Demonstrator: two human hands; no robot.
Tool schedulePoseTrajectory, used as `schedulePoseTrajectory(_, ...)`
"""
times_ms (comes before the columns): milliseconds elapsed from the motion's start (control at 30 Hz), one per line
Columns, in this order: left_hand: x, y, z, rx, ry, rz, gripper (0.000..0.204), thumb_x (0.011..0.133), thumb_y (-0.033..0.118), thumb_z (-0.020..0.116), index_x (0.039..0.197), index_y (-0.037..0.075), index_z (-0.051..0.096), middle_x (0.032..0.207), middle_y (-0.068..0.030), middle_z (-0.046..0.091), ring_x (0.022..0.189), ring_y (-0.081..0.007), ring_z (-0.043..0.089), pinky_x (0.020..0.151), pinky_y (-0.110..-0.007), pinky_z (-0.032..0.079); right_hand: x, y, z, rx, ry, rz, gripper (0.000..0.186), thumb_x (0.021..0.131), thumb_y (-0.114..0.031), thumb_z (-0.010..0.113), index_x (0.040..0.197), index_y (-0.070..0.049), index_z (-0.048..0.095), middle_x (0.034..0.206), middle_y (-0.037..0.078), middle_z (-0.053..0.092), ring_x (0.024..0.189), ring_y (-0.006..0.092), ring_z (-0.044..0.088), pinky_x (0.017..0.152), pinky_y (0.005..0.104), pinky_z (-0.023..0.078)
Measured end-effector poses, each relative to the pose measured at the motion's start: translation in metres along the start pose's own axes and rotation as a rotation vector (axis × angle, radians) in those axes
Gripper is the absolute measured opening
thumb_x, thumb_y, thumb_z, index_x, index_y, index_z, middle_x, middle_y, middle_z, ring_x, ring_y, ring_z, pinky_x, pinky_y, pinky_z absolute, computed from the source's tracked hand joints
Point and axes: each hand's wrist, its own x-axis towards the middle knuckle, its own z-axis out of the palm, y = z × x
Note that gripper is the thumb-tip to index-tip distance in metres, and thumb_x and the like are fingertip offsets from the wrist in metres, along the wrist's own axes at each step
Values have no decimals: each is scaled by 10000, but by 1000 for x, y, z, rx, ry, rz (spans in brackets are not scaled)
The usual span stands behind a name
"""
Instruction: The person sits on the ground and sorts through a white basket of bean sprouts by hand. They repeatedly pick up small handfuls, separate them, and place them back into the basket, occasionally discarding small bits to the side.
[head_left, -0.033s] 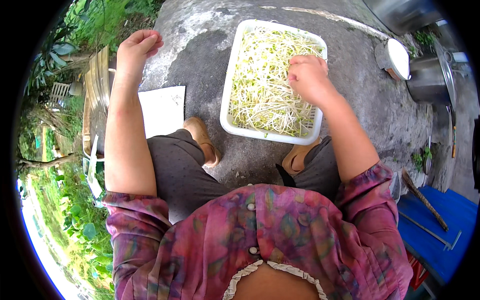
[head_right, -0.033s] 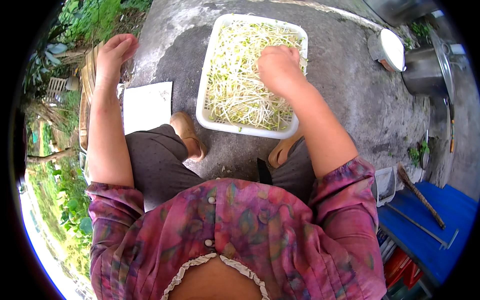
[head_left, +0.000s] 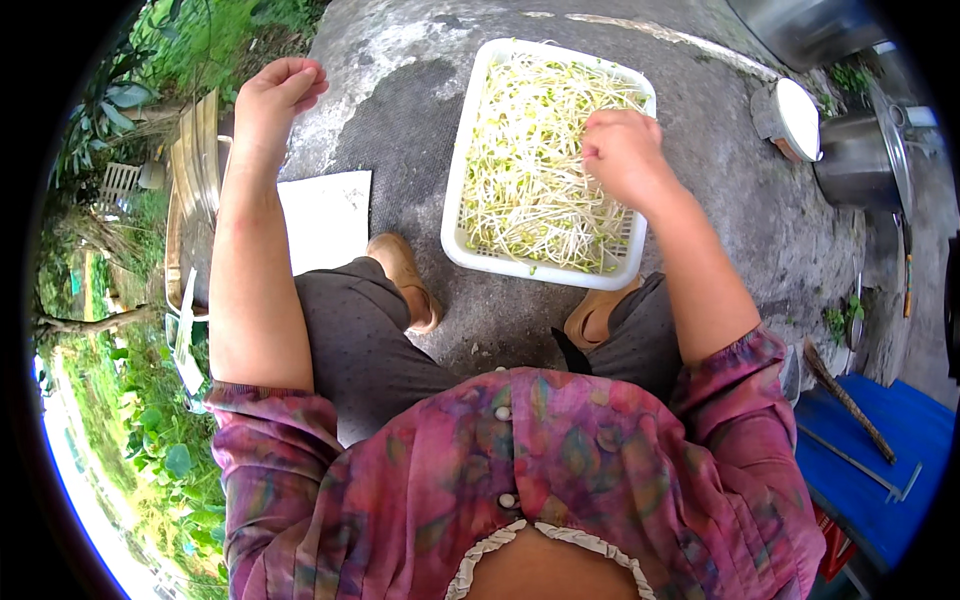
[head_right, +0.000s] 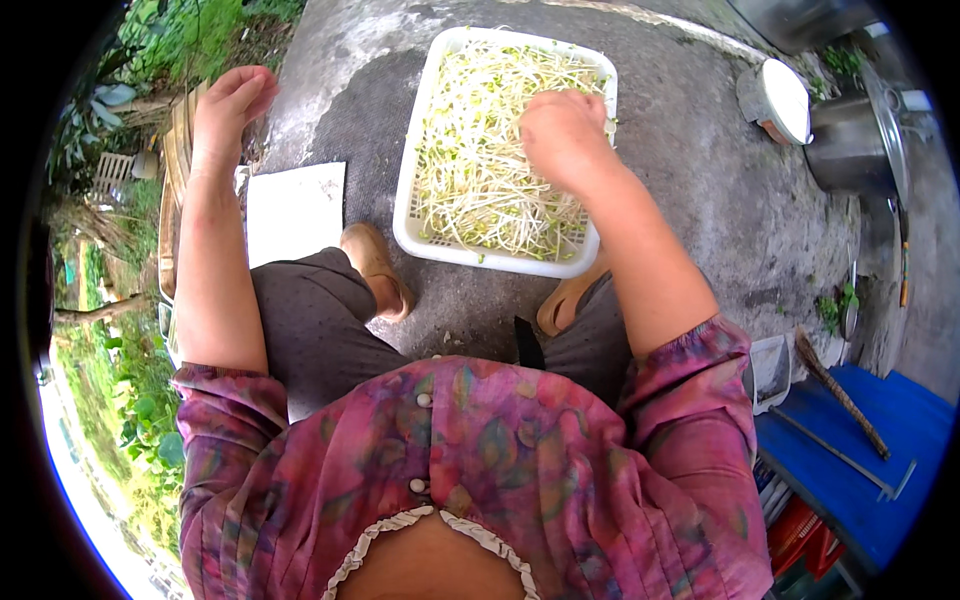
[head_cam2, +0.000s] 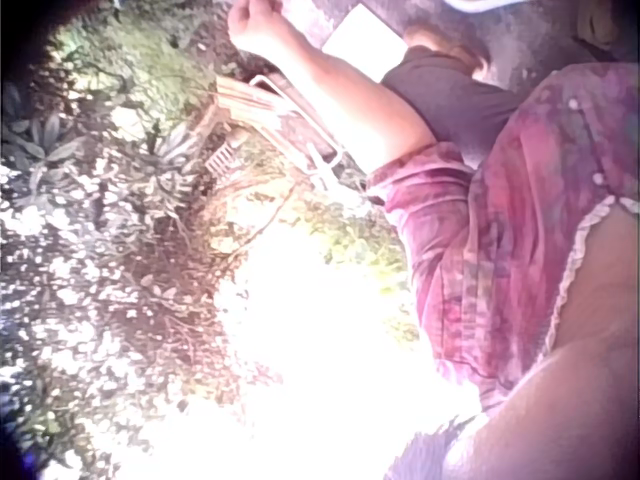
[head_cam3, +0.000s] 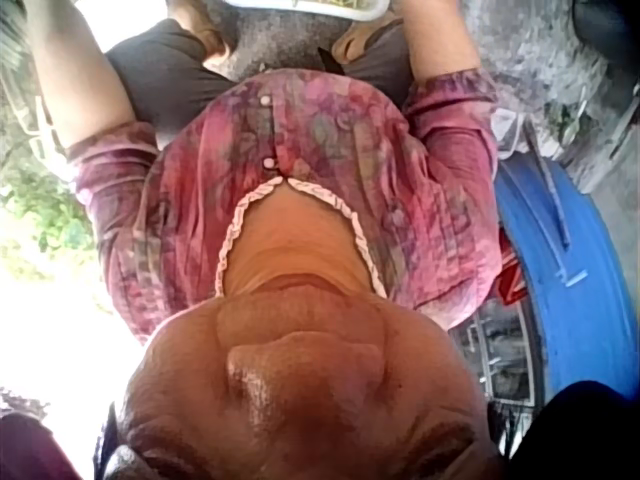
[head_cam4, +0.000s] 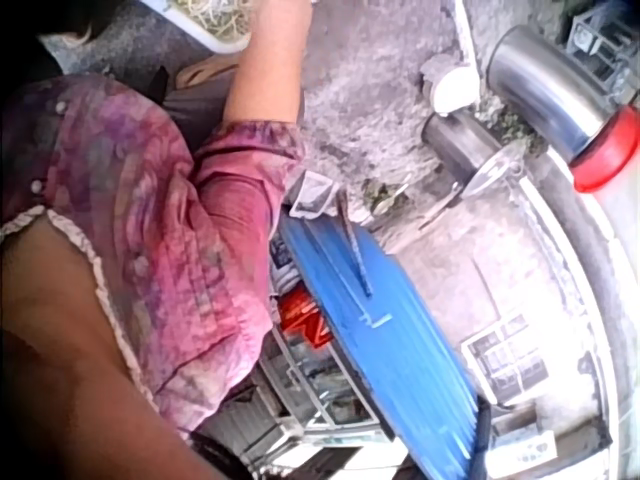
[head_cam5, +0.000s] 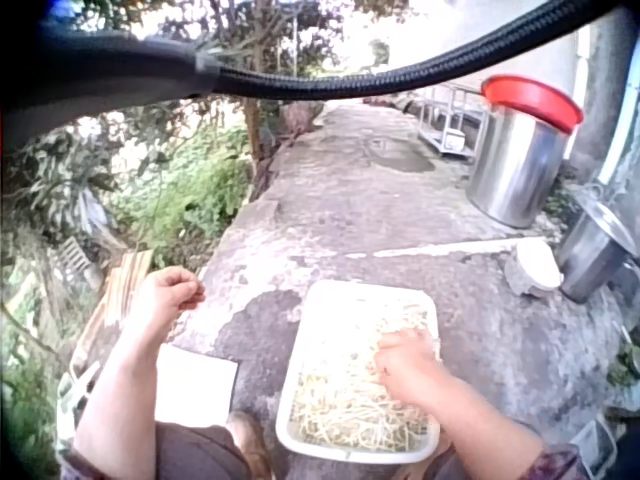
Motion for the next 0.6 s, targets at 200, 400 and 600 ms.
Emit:
schedulePoseTrajectory(200,1,-4,-3,-10,-7,45,165,863,129,576,953,2,632,872,-54,651,806,-132,636,713,-229,485,3,27,-6,348,217,60,64,691,-89,636,753,-92,654,892,58,640,853,254,595,879,466,376)
schedulePoseTrajectory(400,1,-6,-3,49,-41,37,178,888,137,563,988,-1,615,923,-62,644,865,-134,623,762,-221,467,3,1,8,50,283,-196,407,733,-123,661,1132,-163,597,1242,117,527,1157,291,475,1003,464,306)
schedulePoseTrajectory(600,0,-9,-2,44,-16,93,147,858,139,599,927,19,650,834,-45,666,771,-103,638,699,-212,486,-5,-43,39,-237,-10,-340,431,691,-4,645,1088,-173,643,1279,97,497,1247,276,380,1092,483,173)
